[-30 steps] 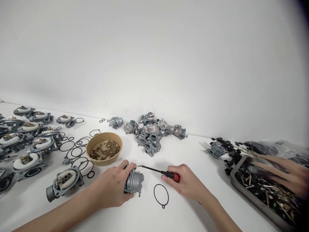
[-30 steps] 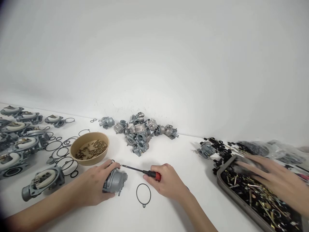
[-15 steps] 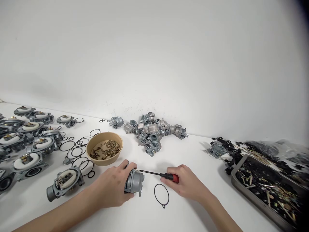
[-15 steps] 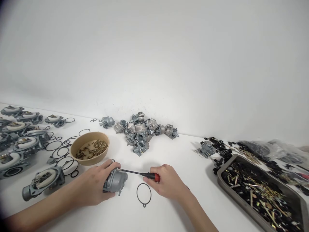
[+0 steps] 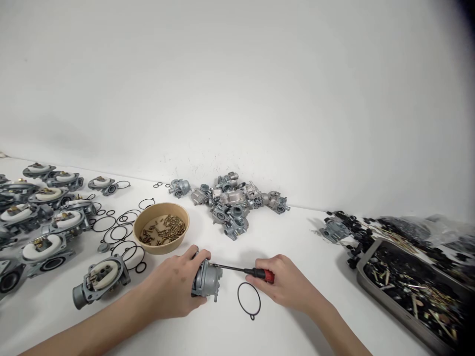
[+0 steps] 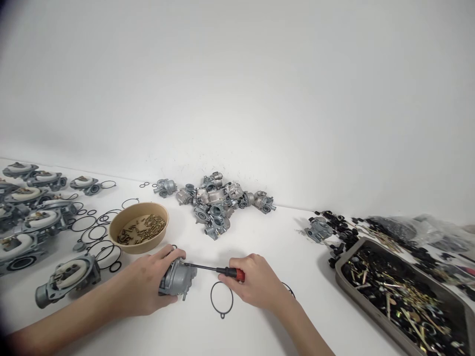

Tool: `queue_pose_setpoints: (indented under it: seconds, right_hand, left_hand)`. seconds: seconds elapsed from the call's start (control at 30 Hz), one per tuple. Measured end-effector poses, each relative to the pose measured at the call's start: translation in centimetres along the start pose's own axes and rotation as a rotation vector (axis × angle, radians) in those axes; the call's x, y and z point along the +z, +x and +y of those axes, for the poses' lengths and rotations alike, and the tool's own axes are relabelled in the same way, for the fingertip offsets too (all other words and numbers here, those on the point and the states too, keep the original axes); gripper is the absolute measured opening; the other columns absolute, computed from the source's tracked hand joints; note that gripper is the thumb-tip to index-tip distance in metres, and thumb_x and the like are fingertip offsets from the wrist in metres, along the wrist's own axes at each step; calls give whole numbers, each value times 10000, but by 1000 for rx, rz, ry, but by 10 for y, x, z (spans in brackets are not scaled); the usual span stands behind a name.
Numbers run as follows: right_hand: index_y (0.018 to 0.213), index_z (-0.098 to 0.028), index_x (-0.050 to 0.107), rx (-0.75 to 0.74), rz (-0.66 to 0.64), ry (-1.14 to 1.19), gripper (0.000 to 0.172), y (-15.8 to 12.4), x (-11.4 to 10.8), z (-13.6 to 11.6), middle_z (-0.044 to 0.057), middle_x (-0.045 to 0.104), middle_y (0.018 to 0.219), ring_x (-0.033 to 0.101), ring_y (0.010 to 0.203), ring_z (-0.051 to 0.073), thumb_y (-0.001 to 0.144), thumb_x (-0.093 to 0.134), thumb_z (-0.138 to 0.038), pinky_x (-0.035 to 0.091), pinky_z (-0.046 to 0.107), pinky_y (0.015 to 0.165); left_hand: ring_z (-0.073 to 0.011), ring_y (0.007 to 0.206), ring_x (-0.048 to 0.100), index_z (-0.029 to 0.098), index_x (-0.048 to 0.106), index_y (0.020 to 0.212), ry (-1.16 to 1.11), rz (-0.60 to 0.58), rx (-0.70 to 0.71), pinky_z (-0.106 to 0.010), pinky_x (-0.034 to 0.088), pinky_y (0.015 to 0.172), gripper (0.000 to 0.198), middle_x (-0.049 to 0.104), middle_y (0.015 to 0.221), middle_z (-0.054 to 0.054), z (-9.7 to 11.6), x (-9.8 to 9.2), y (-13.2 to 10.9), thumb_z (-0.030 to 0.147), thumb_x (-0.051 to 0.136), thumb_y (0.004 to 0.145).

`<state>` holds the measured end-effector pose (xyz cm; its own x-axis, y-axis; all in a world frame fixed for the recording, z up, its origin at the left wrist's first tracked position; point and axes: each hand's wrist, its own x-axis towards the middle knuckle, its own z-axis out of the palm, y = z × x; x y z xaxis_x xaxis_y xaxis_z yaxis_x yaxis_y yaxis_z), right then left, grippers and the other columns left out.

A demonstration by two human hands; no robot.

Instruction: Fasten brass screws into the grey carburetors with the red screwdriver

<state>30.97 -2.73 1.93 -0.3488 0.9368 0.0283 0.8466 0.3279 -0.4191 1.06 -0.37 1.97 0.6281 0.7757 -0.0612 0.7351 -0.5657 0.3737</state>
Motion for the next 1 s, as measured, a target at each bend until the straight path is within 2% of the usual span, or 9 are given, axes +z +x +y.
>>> queue_pose_setpoints:
  seconds: [0.37,0.47,0.57,0.7,0.77,0.87,1.0]
  right_hand:
    - [752,-205,569,-148,44,29,283,-5,-7,-1,-51,373,616,326,553,117,991,586,-355,287,260,530]
    - [792,-205,630,-184,54,36,245,-7,-8,0,-18,453,666,396,568,131,997,570,-324,333,272,537]
    - [947,-220,722,-223,68,114,208,-9,-8,3,53,592,826,487,588,145,1012,535,-285,413,279,527]
    - [1107,-248,754,-212,214,291,237,-10,-4,8,108,668,944,553,599,162,1000,590,-380,506,281,508]
    - [1045,-242,766,-151,306,386,251,-9,-3,9,115,695,933,605,655,189,946,682,-457,557,289,556]
    - [864,-221,774,-82,351,516,336,-6,-2,9,107,713,850,613,650,200,860,763,-557,564,286,565]
    - [799,-199,772,-24,353,649,421,0,3,8,81,689,776,544,576,169,819,773,-619,495,278,493]
  left_hand:
    - [-304,884,717,268,478,1350,9,2,-3,-430,587,770,623,616,1292,-113,0,0,0,411,719,794]
    - [-292,852,721,269,484,1338,11,8,-6,-419,593,754,625,626,1257,-102,1,-1,0,442,727,789]
    - [-289,827,720,270,483,1345,15,11,-4,-427,602,745,674,633,1237,-88,1,-2,-1,470,753,761]
    - [-300,866,725,264,485,1351,17,27,7,-424,607,771,729,641,1233,-87,1,-3,-2,530,770,735]
    - [-300,899,726,261,487,1346,16,26,2,-415,607,796,737,640,1234,-93,2,-4,-3,541,777,729]
    - [-311,945,730,247,485,1364,21,26,3,-432,610,845,771,634,1250,-103,2,-6,-4,538,794,721]
    - [-371,1021,723,218,373,1523,64,47,1,-505,611,877,1010,627,1330,-151,4,-6,-3,580,829,699]
